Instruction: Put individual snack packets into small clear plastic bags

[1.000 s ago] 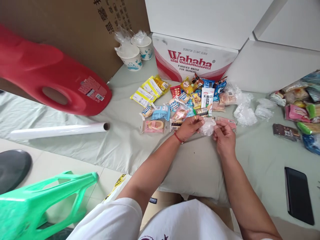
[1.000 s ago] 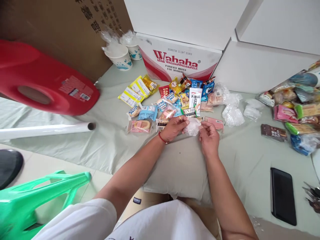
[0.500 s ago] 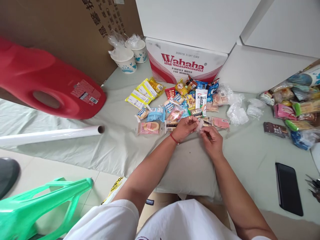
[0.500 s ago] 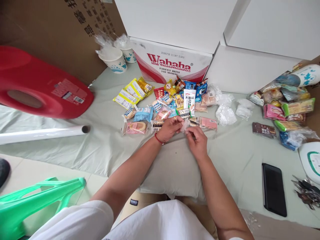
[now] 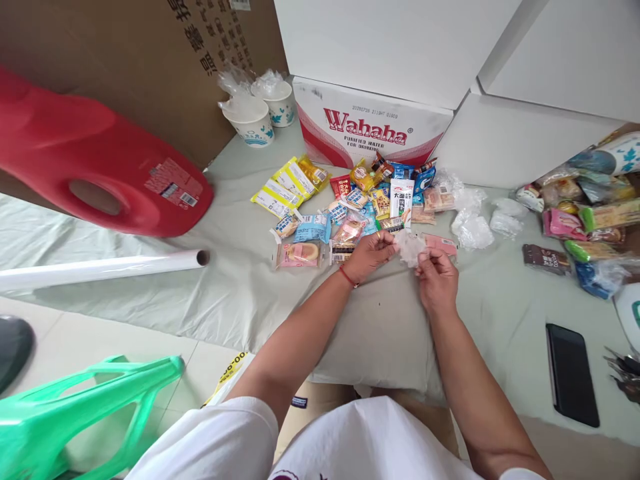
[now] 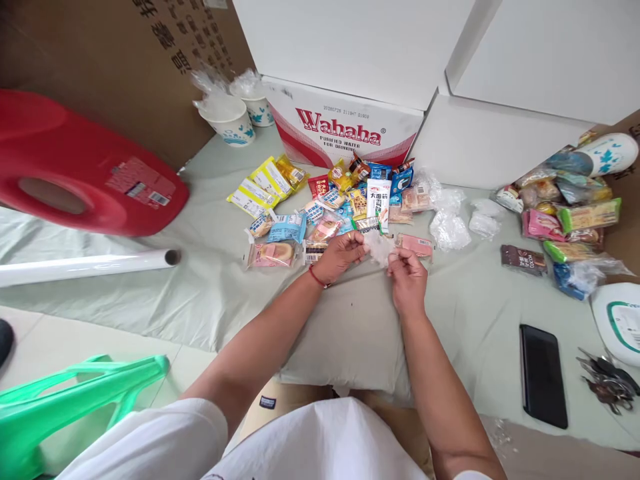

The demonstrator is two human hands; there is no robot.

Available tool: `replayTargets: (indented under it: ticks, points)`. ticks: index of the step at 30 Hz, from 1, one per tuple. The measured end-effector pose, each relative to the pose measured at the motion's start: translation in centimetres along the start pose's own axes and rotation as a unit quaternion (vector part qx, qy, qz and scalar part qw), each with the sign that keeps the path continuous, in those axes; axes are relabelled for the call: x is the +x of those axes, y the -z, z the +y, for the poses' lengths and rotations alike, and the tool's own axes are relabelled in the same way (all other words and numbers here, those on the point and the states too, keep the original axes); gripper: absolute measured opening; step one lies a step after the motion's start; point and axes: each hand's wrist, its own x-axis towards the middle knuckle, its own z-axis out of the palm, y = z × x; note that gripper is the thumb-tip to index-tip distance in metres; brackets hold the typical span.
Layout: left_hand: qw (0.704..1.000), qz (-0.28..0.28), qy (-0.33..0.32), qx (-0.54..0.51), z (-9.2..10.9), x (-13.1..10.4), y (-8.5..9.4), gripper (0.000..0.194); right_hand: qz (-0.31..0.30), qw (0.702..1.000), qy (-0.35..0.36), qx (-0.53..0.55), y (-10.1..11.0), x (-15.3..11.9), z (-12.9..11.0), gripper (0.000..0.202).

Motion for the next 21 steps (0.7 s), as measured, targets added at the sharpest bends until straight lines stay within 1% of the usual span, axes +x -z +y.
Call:
replayTargets:
  ticks: [2, 4, 6, 8, 9, 11, 14, 15, 17, 19, 21]
  points:
    - [0.999, 0.012, -0.004, -0.033, 0.3, 0.0, 0.1, 0.048, 0.019, 0.995, -0.035, 0.094, 0.4, 0.6, -0.7, 0.028]
    - [0.996, 0.019, -0.005, -0.087, 0.8, -0.1, 0.1, 0.045, 0.016, 0.985, -0.064, 0.160, 0.9, 1.1, -1.4, 0.028]
    - [0.988, 0.009, 0.016, -0.156, 1.4, -0.2, 0.0, 0.042, 0.001, 0.976, -0.096, 0.195, 1.3, 1.4, -1.8, 0.026]
    - [0.977, -0.011, 0.049, -0.209, 1.7, -0.4, 0.0, 0.040, -0.010, 0.970, -0.126, 0.207, 1.5, 1.6, -1.9, 0.025]
    - [0.973, -0.017, 0.059, -0.224, 1.7, -0.5, 0.0, 0.039, -0.012, 0.970, -0.133, 0.205, 1.5, 1.6, -1.9, 0.025]
    - [0.971, -0.017, 0.063, -0.230, 1.7, -0.6, -0.1, 0.039, -0.004, 0.974, -0.125, 0.191, 1.3, 1.5, -1.8, 0.027]
    - [0.980, -0.025, 0.043, -0.192, 1.4, -0.7, -0.3, 0.036, 0.014, 0.986, -0.079, 0.144, 0.8, 1.3, -1.6, 0.045]
    - [0.982, -0.030, 0.039, -0.180, 1.3, -0.7, -0.4, 0.035, 0.010, 0.991, -0.068, 0.116, 0.7, 1.2, -1.6, 0.047]
    - [0.984, -0.033, 0.033, -0.173, 1.2, -0.6, -0.5, 0.034, -0.016, 0.996, -0.071, 0.049, 0.7, 1.1, -1.3, 0.044]
    - [0.982, -0.026, 0.026, -0.184, 1.3, -0.6, -0.5, 0.035, -0.041, 0.995, -0.095, -0.001, 0.8, 0.9, -1.0, 0.039]
    - [0.982, -0.015, 0.016, -0.187, 1.3, -0.6, -0.5, 0.037, -0.035, 0.994, -0.106, -0.010, 0.9, 0.9, -0.6, 0.036]
